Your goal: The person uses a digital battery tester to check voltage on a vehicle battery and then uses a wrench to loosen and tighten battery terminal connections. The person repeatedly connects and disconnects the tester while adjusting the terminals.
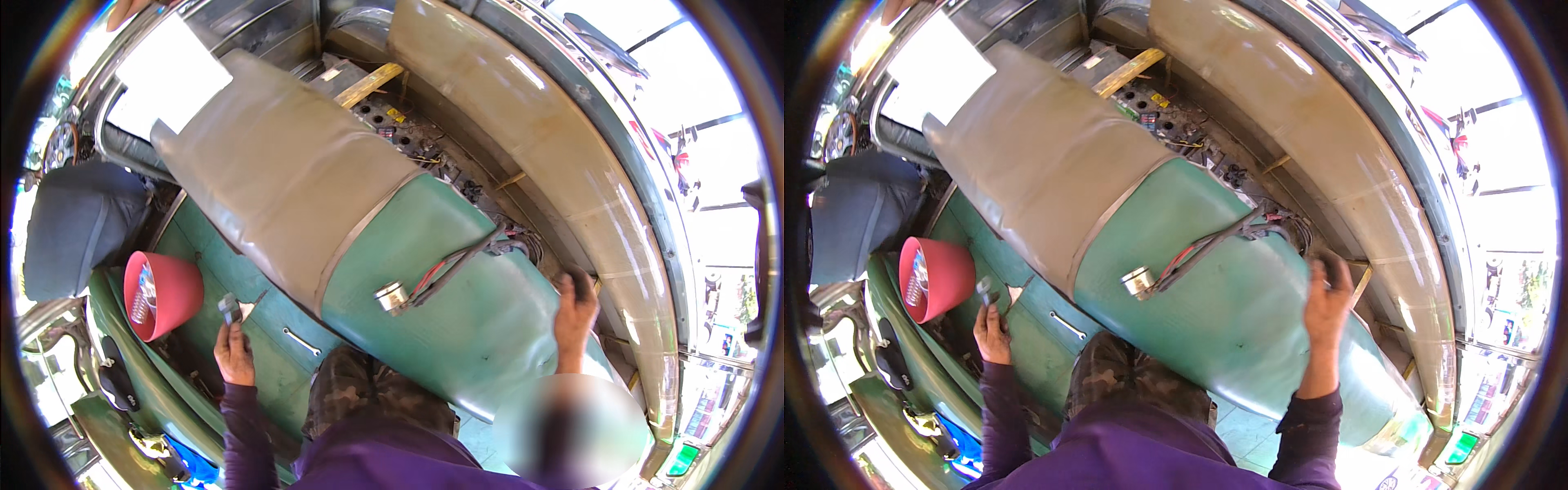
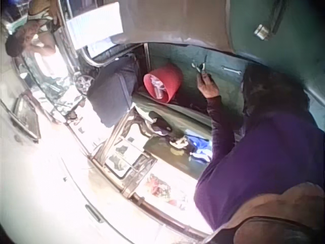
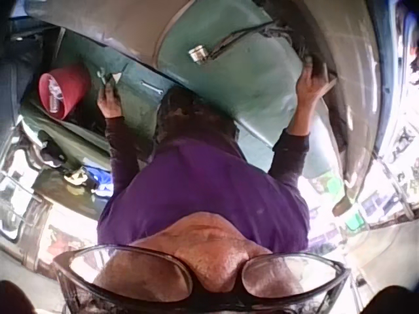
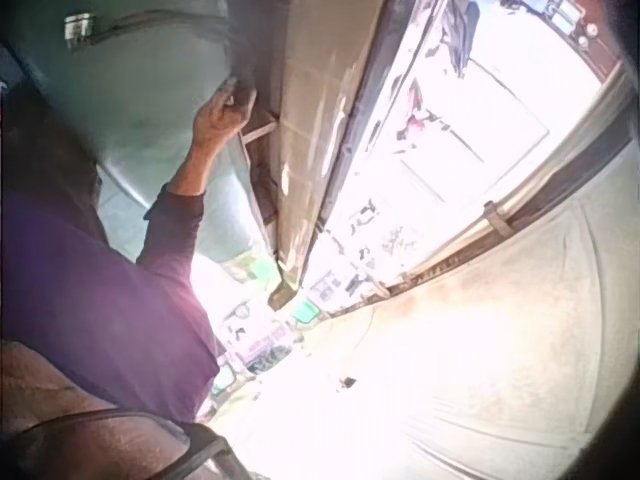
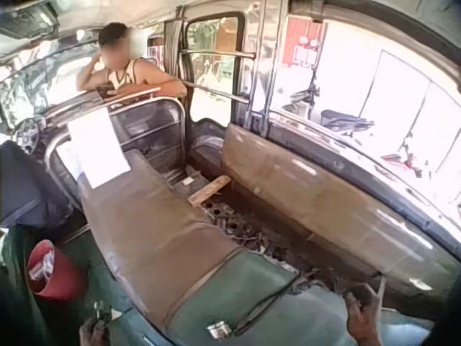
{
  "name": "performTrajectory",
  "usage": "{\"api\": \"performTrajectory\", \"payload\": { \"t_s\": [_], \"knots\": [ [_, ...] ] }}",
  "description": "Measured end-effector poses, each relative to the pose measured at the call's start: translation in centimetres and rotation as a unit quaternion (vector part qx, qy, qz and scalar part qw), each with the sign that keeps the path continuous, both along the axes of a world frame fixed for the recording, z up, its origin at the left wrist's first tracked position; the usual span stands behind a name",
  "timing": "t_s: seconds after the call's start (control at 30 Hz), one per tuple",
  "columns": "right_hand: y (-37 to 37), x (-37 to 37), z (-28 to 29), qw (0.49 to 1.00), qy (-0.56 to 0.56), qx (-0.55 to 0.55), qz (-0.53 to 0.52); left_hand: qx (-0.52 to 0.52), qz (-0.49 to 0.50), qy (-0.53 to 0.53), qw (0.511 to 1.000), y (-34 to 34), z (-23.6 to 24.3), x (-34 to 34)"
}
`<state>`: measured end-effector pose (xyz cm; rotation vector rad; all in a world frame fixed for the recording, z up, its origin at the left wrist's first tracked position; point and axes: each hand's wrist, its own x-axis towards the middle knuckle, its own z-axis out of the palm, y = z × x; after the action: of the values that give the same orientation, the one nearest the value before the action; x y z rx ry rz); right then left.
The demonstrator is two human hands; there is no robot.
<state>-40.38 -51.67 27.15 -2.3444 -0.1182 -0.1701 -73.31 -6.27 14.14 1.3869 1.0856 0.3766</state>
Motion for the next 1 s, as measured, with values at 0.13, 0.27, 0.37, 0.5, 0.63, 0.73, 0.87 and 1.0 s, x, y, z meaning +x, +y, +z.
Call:
{"api": "performTrajectory", "payload": {
  "t_s": [0.13,0.27,0.37,0.5,0.63,0.73,0.87,1.0],
  "knots": [
    [8.1,2.5,1.3,0.951,0.169,0.033,0.256,-0.057,-0.348,0.000,0.936,-5.9,14.2,16.0],
    [10.7,4.6,1.0,0.836,0.337,0.298,0.316,-0.281,-0.458,0.002,0.843,-13.2,16.9,28.6],
    [10.4,7.4,-1.0,0.711,0.486,0.491,0.134,-0.326,-0.455,-0.008,0.828,-16.9,14.6,34.3],
    [10.4,10.3,-4.1,0.687,0.487,0.535,0.071,-0.380,-0.444,-0.036,0.811,-17.2,11.3,37.6],
    [12.1,11.9,-5.0,0.733,0.490,0.467,0.058,-0.444,-0.435,-0.024,0.783,-13.8,8.4,38.5],
    [13.8,13.8,-5.3,0.774,0.517,0.360,0.062,-0.411,-0.451,0.037,0.792,-10.0,6.0,40.7],
    [15.1,21.1,-10.1,0.923,0.346,-0.045,0.163,-0.006,-0.458,-0.062,0.887,-3.3,2.9,50.1],
    [18.8,31.0,-21.6,0.886,0.258,-0.338,0.187,0.273,-0.554,0.007,0.786,4.8,-2.4,65.8]
  ]
}}
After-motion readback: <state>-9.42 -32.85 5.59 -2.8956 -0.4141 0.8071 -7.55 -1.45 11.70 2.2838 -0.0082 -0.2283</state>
